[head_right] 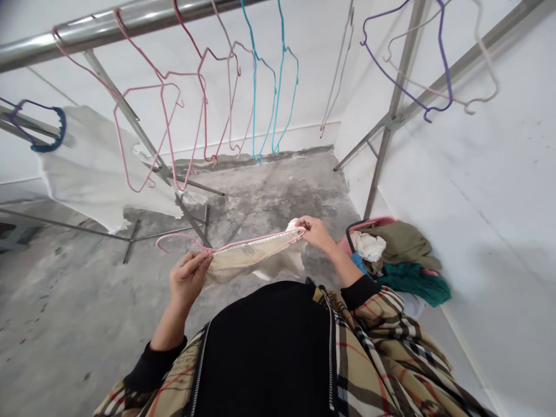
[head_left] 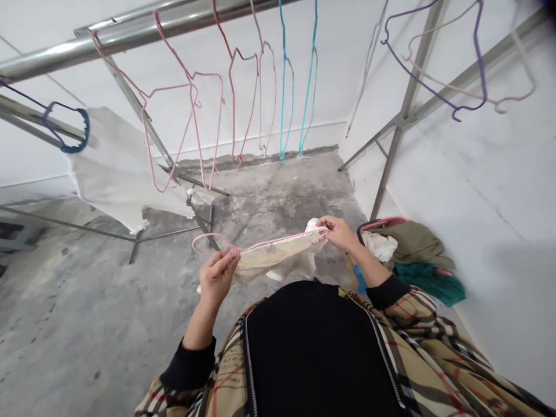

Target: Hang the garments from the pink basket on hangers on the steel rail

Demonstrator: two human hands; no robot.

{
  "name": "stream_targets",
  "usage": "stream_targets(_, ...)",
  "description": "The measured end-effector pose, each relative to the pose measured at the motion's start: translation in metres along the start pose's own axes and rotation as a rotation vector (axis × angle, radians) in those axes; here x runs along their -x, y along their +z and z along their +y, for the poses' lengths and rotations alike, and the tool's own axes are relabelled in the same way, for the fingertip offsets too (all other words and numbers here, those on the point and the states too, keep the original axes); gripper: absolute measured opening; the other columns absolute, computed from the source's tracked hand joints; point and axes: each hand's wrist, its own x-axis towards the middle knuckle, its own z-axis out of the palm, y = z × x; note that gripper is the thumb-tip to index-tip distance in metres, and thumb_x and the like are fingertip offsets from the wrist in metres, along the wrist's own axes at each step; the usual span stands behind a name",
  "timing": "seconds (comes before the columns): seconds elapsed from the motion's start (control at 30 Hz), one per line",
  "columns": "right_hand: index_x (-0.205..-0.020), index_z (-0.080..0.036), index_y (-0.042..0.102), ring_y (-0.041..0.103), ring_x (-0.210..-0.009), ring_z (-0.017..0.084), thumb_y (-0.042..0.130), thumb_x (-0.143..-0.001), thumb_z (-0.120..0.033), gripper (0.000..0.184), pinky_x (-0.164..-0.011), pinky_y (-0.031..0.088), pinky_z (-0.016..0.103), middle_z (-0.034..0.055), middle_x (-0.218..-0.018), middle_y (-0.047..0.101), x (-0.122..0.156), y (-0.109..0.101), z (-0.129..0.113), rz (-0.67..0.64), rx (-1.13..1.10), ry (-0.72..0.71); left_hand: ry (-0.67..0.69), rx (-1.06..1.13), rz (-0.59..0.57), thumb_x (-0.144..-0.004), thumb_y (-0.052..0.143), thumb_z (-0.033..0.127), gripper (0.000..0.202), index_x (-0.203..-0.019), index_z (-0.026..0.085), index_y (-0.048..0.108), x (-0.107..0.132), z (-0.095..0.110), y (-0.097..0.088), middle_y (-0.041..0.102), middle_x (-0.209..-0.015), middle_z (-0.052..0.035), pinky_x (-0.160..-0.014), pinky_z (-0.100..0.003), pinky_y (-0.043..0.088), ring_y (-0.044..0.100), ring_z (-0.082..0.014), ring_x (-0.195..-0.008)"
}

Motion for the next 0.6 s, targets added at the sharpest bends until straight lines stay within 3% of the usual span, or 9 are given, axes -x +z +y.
stream_targets(0.2,-0.081,-0.018,0.065,0.057,-0.07,0.016,0.054,-0.062,-0.019,0.022,-0.065,0.044,0.027,0.0018,-0.076,0.065,0.0,-0.004,-0.018,0.003,0.076,-0.06,0.029,-0.076,0.121,-0.087,0.062,0.028,0.014,-0.085,0.021,0.074,0.006,-0.008,0.0,0.07,-0.079,-0.0031,-0.064,-0.022,0.052,0.065,-0.0114,-0.068)
stream_targets(0.43,-0.085,-0.018,0.07,0.059,-0.071,0.016,0.053,-0.064,-0.015,0.027,-0.066,0.045,0.027,0.0027,-0.082,0.071,0.005,-0.006,-0.033,-0.1,0.17,-0.057,0.012,-0.182,0.215,-0.087,0.062,0.031,0.017,-0.084,0.021,0.075,0.014,-0.013,-0.001,0.07,-0.078,-0.0039,-0.064,-0.022,0.053,0.065,-0.0117,-0.067)
stream_targets(0.6,-0.087,-0.016,0.07,0.056,-0.064,0.013,0.051,-0.064,-0.019,0.029,-0.061,0.043,0.024,0.0019,-0.077,0.068,0.006,-0.006,-0.037,-0.099,0.136,-0.009,0.194,-0.229,0.245,-0.084,0.067,0.024,0.01,-0.08,0.02,0.075,0.019,-0.021,-0.004,0.069,-0.074,-0.003,-0.063,-0.02,0.052,0.064,-0.0106,-0.064)
